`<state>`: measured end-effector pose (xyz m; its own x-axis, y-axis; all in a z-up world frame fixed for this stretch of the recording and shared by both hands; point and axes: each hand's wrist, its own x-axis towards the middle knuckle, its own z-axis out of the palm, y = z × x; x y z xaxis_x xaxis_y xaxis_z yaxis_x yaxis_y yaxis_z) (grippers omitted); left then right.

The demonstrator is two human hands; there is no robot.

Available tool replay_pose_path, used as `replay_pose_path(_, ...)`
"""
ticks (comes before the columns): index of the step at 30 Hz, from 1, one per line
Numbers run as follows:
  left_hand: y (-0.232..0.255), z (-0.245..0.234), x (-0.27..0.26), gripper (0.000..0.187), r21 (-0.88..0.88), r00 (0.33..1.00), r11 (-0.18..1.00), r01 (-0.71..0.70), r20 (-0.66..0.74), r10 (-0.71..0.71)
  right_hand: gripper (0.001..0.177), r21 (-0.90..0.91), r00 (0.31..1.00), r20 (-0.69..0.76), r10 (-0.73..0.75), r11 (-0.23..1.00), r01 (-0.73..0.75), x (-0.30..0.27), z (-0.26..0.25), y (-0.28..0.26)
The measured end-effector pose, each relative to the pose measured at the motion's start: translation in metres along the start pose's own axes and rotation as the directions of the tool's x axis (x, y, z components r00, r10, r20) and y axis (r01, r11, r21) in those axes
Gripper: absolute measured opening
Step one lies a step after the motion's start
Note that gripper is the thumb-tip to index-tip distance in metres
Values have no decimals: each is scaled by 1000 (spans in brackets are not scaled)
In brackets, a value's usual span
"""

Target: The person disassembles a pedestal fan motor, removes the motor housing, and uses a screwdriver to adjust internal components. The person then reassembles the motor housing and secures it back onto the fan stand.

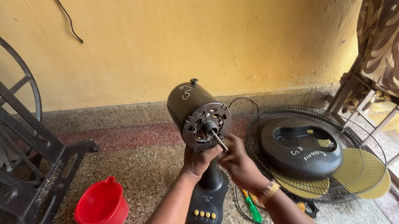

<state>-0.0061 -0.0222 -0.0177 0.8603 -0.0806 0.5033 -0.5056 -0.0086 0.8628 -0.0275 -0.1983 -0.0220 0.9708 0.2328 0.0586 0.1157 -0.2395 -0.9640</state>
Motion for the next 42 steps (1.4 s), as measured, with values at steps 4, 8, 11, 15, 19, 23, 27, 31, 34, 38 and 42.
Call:
replay_pose_path(4,-18,-8,6,33,-80,995,992,96,-22,-98,24,488,972,-182,150,872,-43,-11,-15,37)
replay_pose_path(8,-20,-18,4,35,-369,989,918,144,28,-144,13,612,903,-234,361,776,-152,-19,-23,33)
replay_pose_path(11,-20,-26,8,32,-315,996,945,92,18,-90,15,621,889,-226,399,762,-184,-23,-17,22)
replay_pose_path(15,-20,-34,21,30,-321,1000,947,14,-12,-18,14,572,983,-155,103,820,4,-19,-3,33)
replay_pose_path(19,-18,-47,27,35,-421,1000,907,30,10,-28,12,396,964,-218,150,917,-53,-16,10,51)
replay_pose_path(23,-19,-50,30,38,-557,995,828,69,-20,-96,11,394,950,-277,145,919,-25,-4,22,66)
replay_pose_path(27,-15,-54,26,43,-693,977,709,131,-32,-212,9,450,925,-360,120,891,60,-4,37,75)
replay_pose_path(31,-2,-56,25,53,-716,980,683,142,3,-200,8,453,888,-454,79,878,153,-4,41,87)
replay_pose_path(34,14,-58,24,60,-730,979,662,169,49,-196,8,434,891,-446,89,892,129,-11,37,95)
replay_pose_path(38,30,-51,20,63,-726,974,656,207,92,-206,11,411,871,-491,15,885,217,-14,34,75)
replay_pose_path(42,41,-43,22,66,-732,965,635,248,128,-229,11,433,825,-564,42,866,251,-20,29,40)
